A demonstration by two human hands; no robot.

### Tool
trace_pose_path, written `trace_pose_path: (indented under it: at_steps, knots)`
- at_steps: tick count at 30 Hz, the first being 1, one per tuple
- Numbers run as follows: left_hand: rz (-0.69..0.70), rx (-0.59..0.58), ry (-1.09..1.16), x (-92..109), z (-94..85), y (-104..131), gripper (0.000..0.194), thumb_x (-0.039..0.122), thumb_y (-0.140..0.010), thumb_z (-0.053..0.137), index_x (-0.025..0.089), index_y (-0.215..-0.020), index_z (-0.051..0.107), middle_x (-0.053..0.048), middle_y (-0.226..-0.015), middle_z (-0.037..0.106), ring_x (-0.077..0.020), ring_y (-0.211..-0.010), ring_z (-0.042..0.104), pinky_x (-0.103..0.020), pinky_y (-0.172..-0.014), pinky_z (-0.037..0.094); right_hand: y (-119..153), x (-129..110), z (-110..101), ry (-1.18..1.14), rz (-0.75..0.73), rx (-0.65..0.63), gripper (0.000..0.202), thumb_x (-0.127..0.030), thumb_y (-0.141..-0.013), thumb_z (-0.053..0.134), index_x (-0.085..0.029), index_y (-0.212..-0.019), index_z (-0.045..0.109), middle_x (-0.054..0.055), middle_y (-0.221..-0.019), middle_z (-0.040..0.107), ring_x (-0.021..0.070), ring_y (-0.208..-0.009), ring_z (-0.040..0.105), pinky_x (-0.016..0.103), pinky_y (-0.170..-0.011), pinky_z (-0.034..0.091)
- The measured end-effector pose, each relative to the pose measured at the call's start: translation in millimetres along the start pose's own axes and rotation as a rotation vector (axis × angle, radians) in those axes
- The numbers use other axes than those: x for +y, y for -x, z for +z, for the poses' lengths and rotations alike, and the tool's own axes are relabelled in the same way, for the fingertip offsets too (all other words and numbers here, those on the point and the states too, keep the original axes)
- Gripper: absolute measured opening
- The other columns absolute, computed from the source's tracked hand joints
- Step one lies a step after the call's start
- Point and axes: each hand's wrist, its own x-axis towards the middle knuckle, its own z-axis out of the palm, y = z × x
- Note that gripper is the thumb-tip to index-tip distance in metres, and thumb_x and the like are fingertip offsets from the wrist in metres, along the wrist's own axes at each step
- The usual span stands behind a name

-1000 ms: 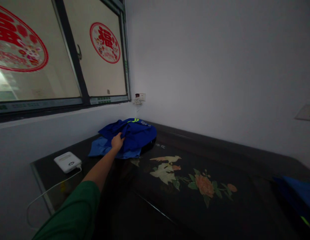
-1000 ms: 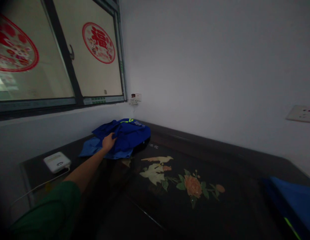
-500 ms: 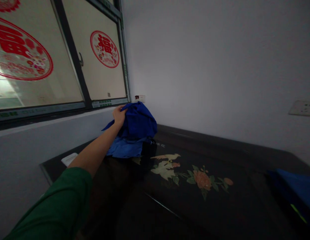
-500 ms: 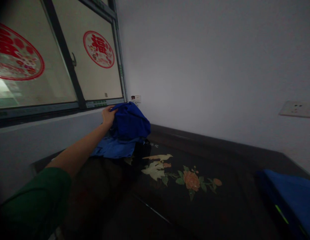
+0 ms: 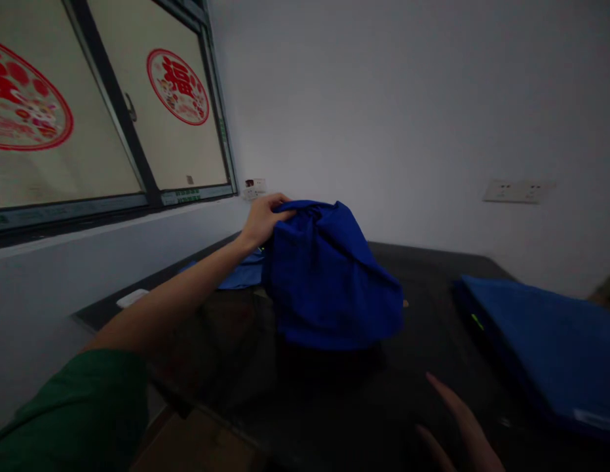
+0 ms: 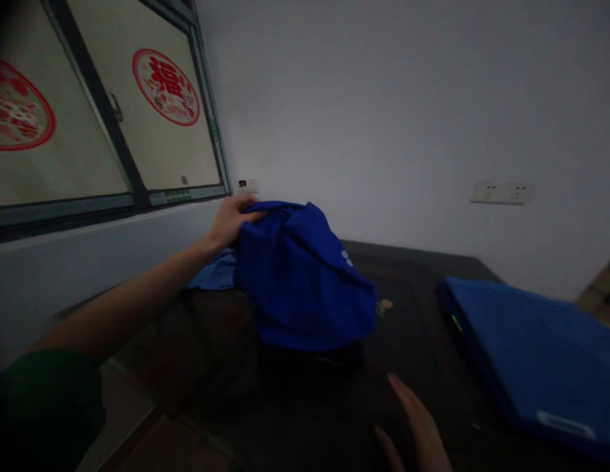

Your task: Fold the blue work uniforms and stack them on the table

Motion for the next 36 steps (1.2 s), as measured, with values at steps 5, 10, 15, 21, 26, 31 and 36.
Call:
trace_pose_path:
  at_steps: [5, 10, 15, 21, 26, 31, 36]
  knots:
    - [0.1, -0.563, -0.039, 68.9, 57.6, 84.7, 0.015, 0.029, -0.08, 0.06, 0.015, -0.08, 0.066, 0.001, -0.076, 0.066, -0.0138, -0.075, 0.06, -0.022, -0.07, 0.043, -12.3, -55.0, -7.0, -0.131, 0.027, 0.124, 0.093, -0.038, -0.078, 0.067, -0.025, -0.152, 0.012, 0.013, -0.156, 0.019, 0.0316, -0.14, 0.027, 0.05, -0.105, 0.041]
    - [0.12, -0.799, 0.086, 118.5, 64.1, 126.6, 0.03, 0.038, -0.089, 0.05, 0.015, -0.072, 0.061, 0.003, -0.066, 0.057, -0.0109, -0.064, 0.053, -0.02, -0.061, 0.039, -11.8, -41.4, -27.2, -0.286, 0.162, 0.187, 0.058, -0.032, -0.08, 0.06, -0.019, -0.135, 0.049, 0.011, -0.133, 0.055, 0.0278, -0.125, 0.05, 0.046, -0.106, 0.039]
    - [0.012, -0.627, 0.148, 107.3, 36.2, 102.2, 0.036, 0.046, -0.088, 0.05, 0.016, -0.074, 0.064, 0.0, -0.069, 0.061, -0.0144, -0.067, 0.057, -0.024, -0.063, 0.044, -10.8, -1.5, -76.5, -0.358, 0.255, 0.126, 0.034, -0.039, -0.079, 0.059, -0.02, -0.105, 0.07, 0.007, -0.113, 0.069, 0.0265, -0.111, 0.061, 0.04, -0.1, 0.045]
    - [-0.07, -0.501, 0.088, 56.9, 28.5, 73.1, 0.034, 0.046, -0.083, 0.058, 0.016, -0.069, 0.065, -0.002, -0.066, 0.062, -0.0155, -0.066, 0.056, -0.027, -0.066, 0.045, -15.7, 6.3, -114.1, -0.219, 0.374, 0.207, 0.037, -0.05, -0.077, 0.059, -0.021, -0.095, 0.073, 0.007, -0.103, 0.072, 0.0283, -0.103, 0.064, 0.046, -0.099, 0.045]
    - [-0.177, -0.565, 0.169, 45.9, 59.1, 95.8, 0.033, 0.044, -0.086, 0.053, 0.014, -0.079, 0.065, -0.003, -0.077, 0.066, -0.0169, -0.074, 0.059, -0.027, -0.071, 0.046, -10.1, -52.1, -110.5, -0.214, 0.214, 0.282, 0.031, -0.043, -0.083, 0.059, -0.025, -0.107, 0.066, 0.006, -0.112, 0.067, 0.0244, -0.106, 0.062, 0.04, -0.095, 0.05]
    - [0.096, -0.931, 0.213, 110.3, 85.5, 179.4, 0.03, 0.038, -0.094, 0.044, 0.016, -0.095, 0.064, -0.005, -0.091, 0.069, -0.0181, -0.083, 0.063, -0.028, -0.078, 0.047, -23.8, -78.7, -83.8, 0.02, -0.119, 0.038, 0.061, -0.034, -0.081, 0.063, -0.028, -0.138, 0.044, 0.009, -0.139, 0.048, 0.0289, -0.13, 0.042, 0.05, -0.108, 0.035]
    - [0.266, -1.085, 0.294, 121.1, 57.7, 204.9, 0.026, 0.034, -0.094, 0.048, 0.022, -0.113, 0.062, -0.005, -0.111, 0.069, -0.0166, -0.102, 0.063, -0.028, -0.091, 0.045, -21.7, -30.8, -68.9, 0.072, -0.034, -0.242, 0.044, -0.022, -0.083, 0.052, -0.025, -0.126, 0.06, 0.012, -0.129, 0.055, 0.0269, -0.118, 0.054, 0.048, -0.102, 0.042]
